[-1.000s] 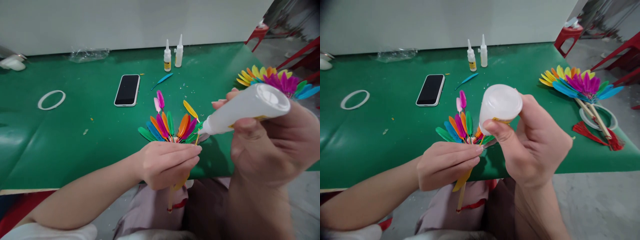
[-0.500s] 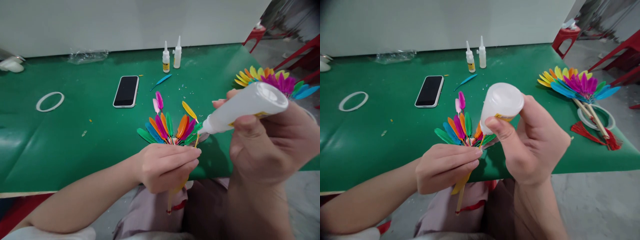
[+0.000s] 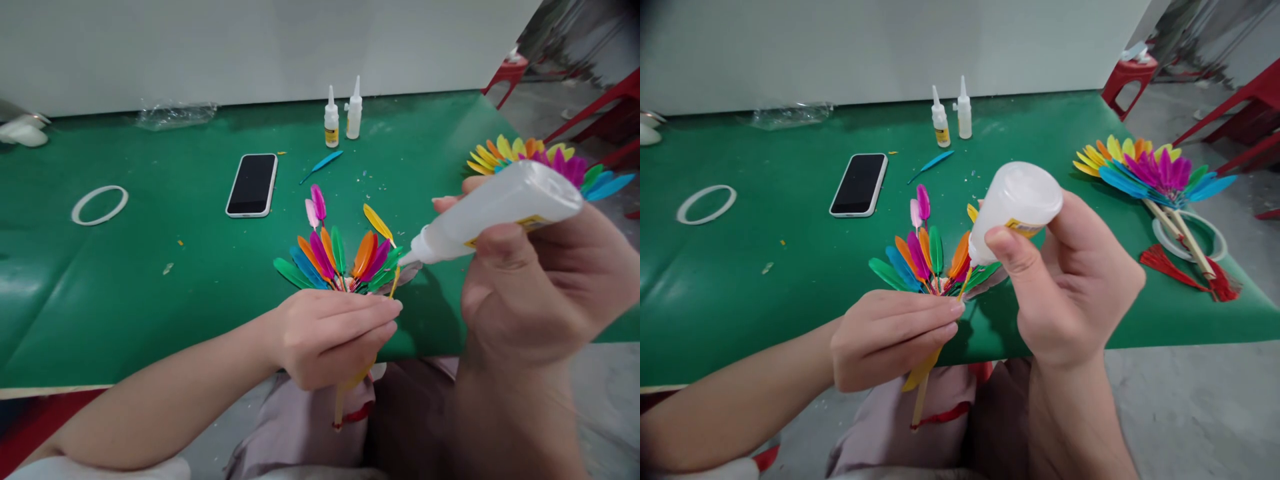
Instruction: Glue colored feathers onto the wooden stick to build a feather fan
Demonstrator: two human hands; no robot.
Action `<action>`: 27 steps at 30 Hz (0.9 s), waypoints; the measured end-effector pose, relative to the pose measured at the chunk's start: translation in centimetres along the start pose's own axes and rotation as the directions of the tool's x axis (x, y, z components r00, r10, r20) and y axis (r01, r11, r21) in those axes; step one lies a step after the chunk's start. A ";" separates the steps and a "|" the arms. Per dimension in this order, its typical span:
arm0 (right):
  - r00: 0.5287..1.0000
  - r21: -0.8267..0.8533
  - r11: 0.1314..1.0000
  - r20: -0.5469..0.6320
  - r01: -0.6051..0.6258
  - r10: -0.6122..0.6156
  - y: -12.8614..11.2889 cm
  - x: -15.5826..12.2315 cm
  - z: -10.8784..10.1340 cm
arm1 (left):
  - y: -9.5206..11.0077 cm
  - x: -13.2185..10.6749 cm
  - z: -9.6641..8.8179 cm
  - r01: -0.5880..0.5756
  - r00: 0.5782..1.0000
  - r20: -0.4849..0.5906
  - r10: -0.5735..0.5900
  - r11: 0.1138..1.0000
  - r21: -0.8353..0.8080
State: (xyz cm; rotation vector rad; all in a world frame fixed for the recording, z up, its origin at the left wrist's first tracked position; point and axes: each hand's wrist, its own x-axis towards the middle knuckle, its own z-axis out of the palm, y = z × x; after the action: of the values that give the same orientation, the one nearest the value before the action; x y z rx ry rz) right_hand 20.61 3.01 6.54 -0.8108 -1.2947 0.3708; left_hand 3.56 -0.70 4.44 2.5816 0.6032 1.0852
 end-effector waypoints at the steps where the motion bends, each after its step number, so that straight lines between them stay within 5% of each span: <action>1: 1.000 0.000 1.000 -0.013 0.004 -0.004 0.0 0.0 0.0 | 0.0 0.0 0.0 -0.005 1.000 -0.003 0.005 1.000 0.002; 11: 1.000 0.060 0.998 -0.015 -0.011 0.012 0.2 0.1 -0.1 | -0.1 0.2 0.2 -0.029 0.999 -0.030 0.029 1.000 0.005; 19: 0.992 0.005 0.995 0.073 -0.099 0.099 -0.6 -0.4 -0.1 | -0.5 0.0 0.3 -0.120 0.992 -0.037 0.124 0.989 0.087; 27: 0.982 -0.056 0.997 0.175 -0.059 0.068 -1.0 -0.6 -0.4 | -0.7 -0.2 0.3 -0.143 0.990 0.005 0.143 0.983 0.117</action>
State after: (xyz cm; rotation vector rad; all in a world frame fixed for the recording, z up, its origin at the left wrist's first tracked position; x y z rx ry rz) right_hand 20.69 1.82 6.80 -0.8786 -1.4508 0.4715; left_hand 3.45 -0.20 3.88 2.7618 0.5021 1.1293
